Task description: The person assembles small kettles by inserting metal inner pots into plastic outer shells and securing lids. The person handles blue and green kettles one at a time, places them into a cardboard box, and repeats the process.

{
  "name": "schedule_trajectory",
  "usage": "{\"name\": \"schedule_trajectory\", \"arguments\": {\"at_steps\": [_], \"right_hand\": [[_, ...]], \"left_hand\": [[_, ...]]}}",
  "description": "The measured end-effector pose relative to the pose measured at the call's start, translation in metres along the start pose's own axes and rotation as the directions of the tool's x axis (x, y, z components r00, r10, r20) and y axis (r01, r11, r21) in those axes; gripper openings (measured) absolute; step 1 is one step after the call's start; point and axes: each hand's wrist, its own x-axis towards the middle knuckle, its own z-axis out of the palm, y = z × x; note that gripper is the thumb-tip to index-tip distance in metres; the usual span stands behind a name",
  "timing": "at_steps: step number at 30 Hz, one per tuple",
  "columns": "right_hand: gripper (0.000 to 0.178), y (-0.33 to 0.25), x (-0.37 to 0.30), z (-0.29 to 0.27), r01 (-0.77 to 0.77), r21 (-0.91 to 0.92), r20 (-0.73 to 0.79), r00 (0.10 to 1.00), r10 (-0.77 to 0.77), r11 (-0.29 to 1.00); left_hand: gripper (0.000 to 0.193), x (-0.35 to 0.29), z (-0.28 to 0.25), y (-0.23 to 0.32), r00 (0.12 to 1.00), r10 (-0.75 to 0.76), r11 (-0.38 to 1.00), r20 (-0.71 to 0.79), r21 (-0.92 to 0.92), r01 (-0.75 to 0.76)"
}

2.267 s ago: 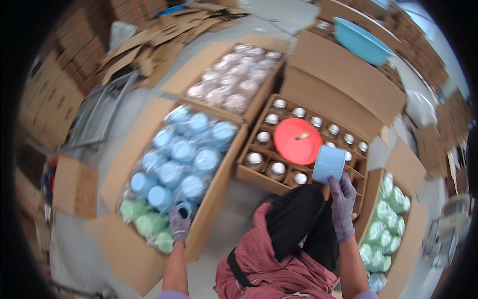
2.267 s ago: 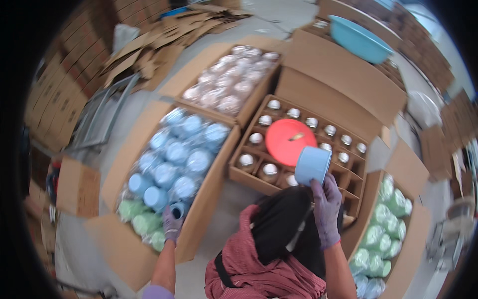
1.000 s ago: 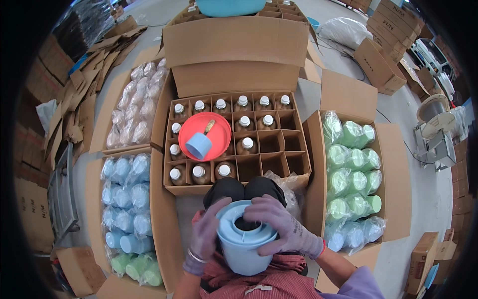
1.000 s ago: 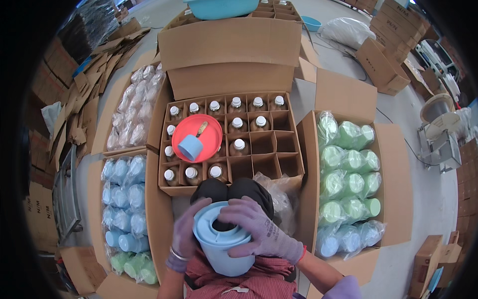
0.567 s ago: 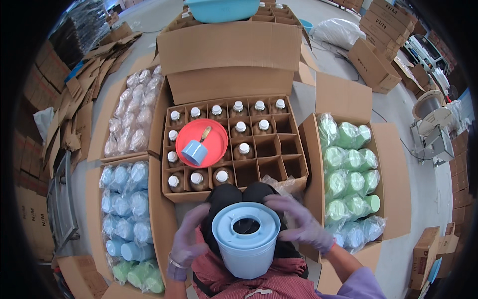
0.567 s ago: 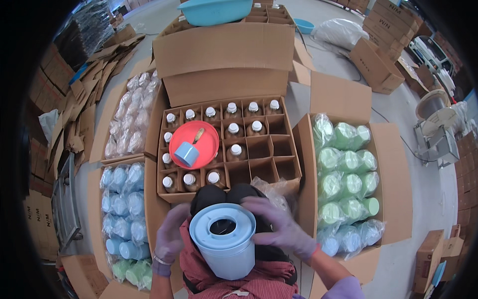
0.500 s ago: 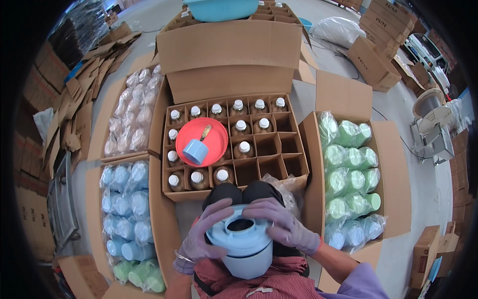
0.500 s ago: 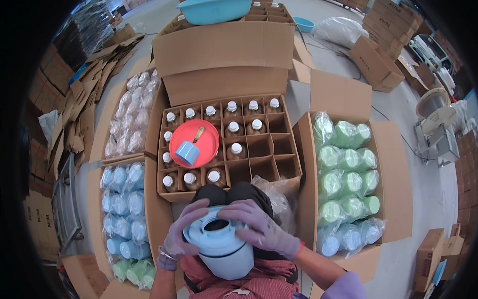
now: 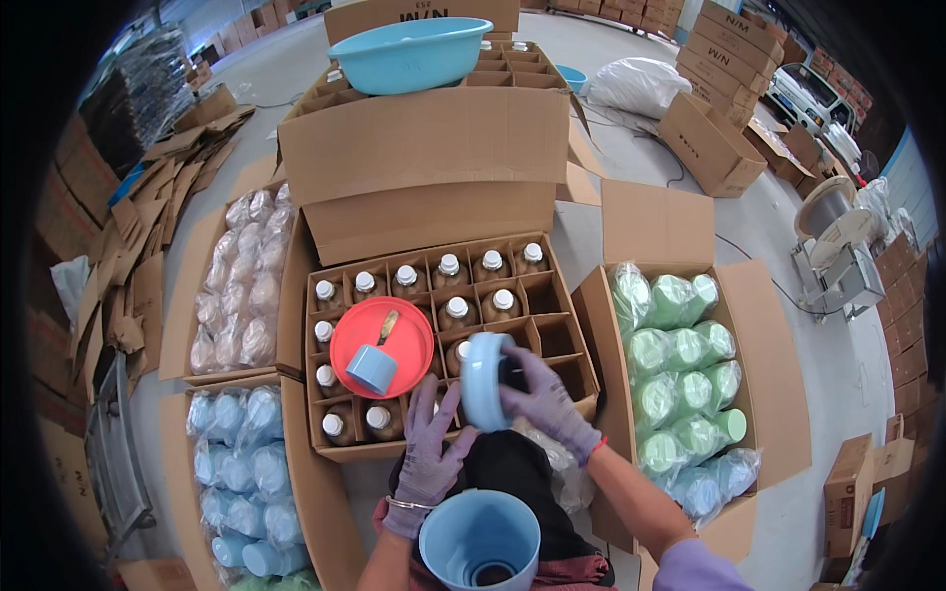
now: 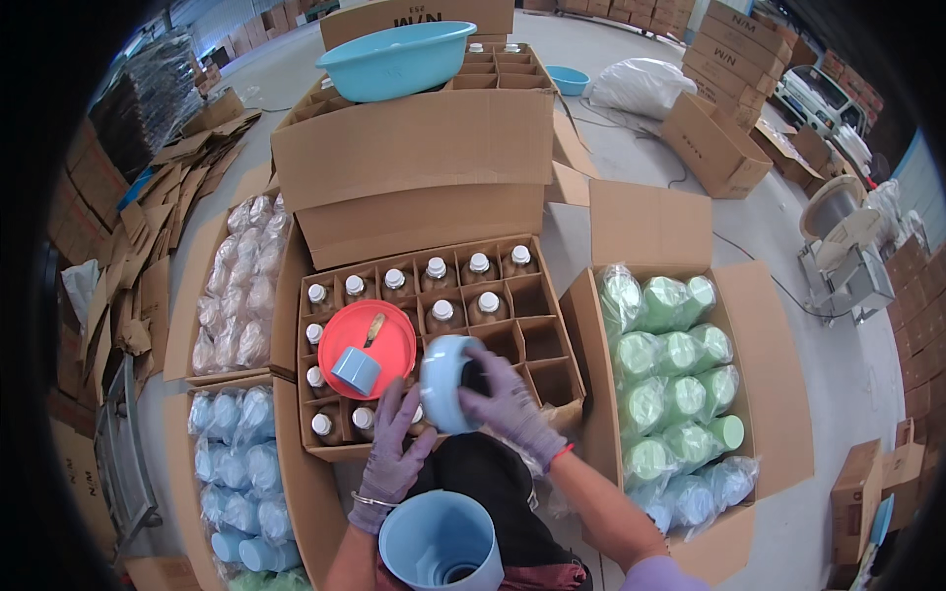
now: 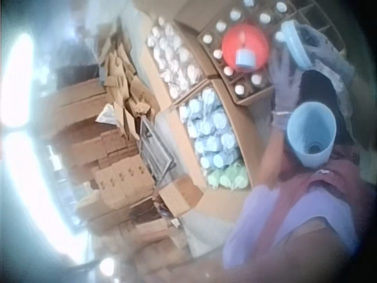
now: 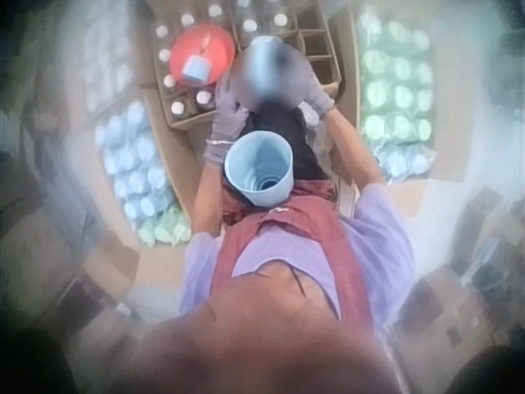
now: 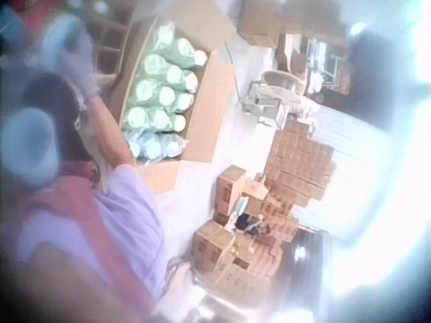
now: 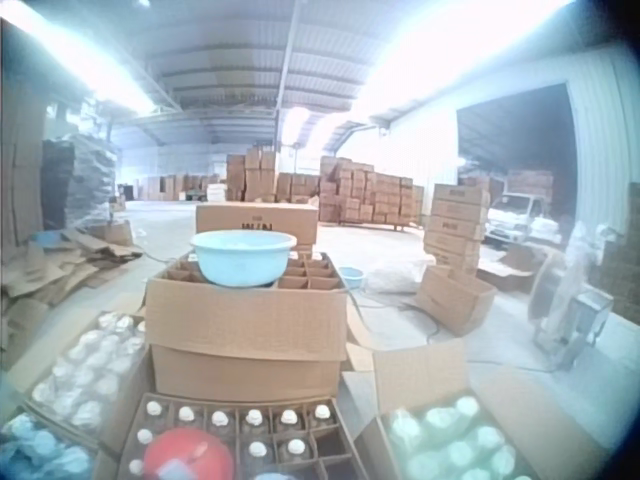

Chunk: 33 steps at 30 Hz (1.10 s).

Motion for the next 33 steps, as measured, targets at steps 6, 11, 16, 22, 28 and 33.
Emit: {"name": "schedule_trajectory", "arguments": {"at_steps": [6,11,16,22,28,33], "right_hand": [[0.062,0.145,0.056,-0.059,-0.221,-0.834,-0.081,0.956,0.284,0.506],[0.045,0.155,0.165,-0.033,-0.004,-0.909,0.027,0.997,0.068,0.417],[0.053,0.185,0.220,-0.002,-0.156,-0.875,0.004,0.944,0.329,0.459],[0.056,0.171,0.204,-0.015,-0.140,-0.816,0.016,0.964,0.265,0.560],[0.048,0.056,0.118,-0.070,-0.091,-0.248,-0.187,0.981,0.045,0.964],[0.035,-0.008,0.008,-0.066,-0.267,0.625,-0.047,0.925,0.377,0.733]], "left_hand": [[0.050,0.015,-0.001,0.004,0.952,-0.283,0.911,0.120,-0.276,0.306],[0.045,0.023,-0.001,0.000,0.926,-0.346,0.914,0.147,-0.172,0.369],[0.046,0.030,-0.003,-0.002,0.892,-0.419,0.869,0.171,-0.211,0.448],[0.040,0.032,-0.004,-0.007,0.830,-0.525,0.738,0.188,-0.384,0.555],[0.044,0.019,0.012,-0.027,0.805,-0.570,0.406,0.163,-0.797,0.448],[0.077,0.010,0.013,-0.004,0.888,-0.454,0.315,0.074,-0.919,0.237]]}}
